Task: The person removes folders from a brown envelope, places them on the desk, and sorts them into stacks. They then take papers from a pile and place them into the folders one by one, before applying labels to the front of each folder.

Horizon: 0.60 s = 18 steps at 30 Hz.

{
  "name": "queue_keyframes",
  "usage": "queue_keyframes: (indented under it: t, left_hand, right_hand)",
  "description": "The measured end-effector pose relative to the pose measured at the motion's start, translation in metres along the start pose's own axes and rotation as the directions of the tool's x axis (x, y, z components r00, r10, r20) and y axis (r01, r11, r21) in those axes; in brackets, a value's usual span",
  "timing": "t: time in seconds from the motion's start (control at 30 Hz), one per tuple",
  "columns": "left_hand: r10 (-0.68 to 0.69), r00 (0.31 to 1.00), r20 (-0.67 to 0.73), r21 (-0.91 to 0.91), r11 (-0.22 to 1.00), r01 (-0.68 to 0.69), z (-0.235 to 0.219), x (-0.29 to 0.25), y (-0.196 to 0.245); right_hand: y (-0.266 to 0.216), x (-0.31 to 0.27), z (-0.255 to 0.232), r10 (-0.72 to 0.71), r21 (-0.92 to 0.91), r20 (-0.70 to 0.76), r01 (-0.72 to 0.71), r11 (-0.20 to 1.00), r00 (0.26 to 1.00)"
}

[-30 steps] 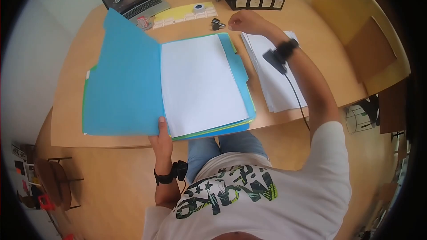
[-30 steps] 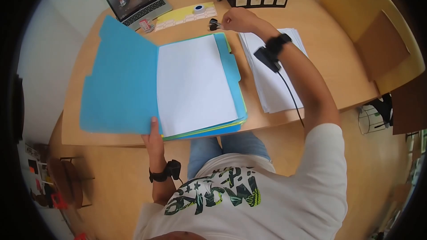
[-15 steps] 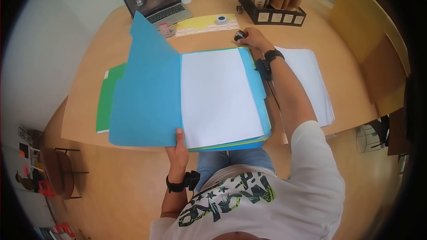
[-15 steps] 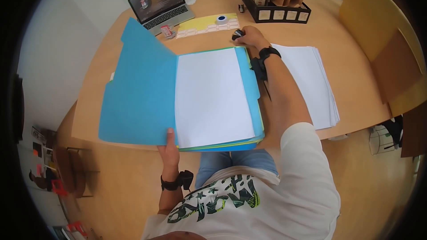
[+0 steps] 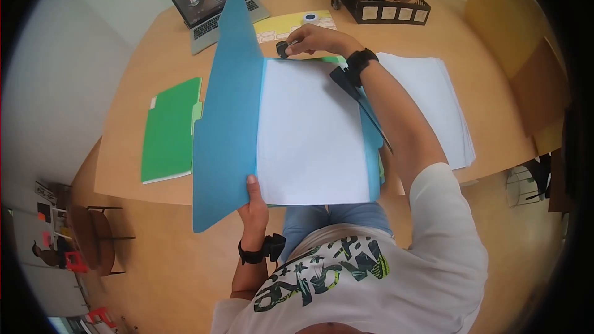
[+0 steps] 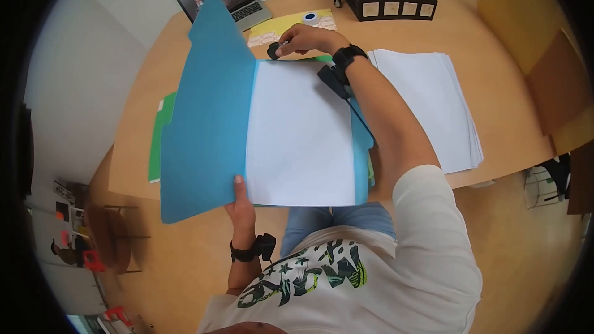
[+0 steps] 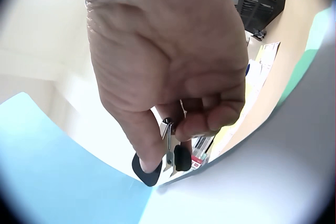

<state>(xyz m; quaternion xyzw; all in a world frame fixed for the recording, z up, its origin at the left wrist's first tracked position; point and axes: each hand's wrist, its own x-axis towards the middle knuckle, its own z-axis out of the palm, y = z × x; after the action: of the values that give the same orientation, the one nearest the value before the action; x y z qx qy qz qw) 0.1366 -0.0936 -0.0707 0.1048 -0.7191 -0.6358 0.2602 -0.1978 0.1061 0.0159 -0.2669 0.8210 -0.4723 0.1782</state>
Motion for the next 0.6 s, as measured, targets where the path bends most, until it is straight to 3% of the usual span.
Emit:
queue_keyframes:
  t: [0.1,0.2,0.4,0.6]
  left_hand:
    - [0.020,1.000,0.013,0.015,1.000,-0.020,0.002,-0.003,0.006]
    - [0.023,1.000,0.018,-0.002,1.000,-0.023,0.004,-0.004,0.008]
    - [0.043,0.999,0.017,0.000,0.999,-0.043,-0.001,-0.002,0.003]
    - [0.010,1.000,-0.012,-0.023,1.000,-0.011,0.000,-0.001,0.003]
  right_hand:
    - [-0.014,-0.001,0.006,0.051,-0.023,0.048,-0.050,0.998,0.998]
    - [-0.007,0.013,0.005,0.060,0.062,0.208,-0.074,0.995,0.976]
    - [-0.013,0.011,-0.001,0.112,0.101,0.209,-0.136,0.986,0.971]
    - [-0.010,0.008,-0.001,0.206,0.017,0.199,-0.213,0.977,0.958]
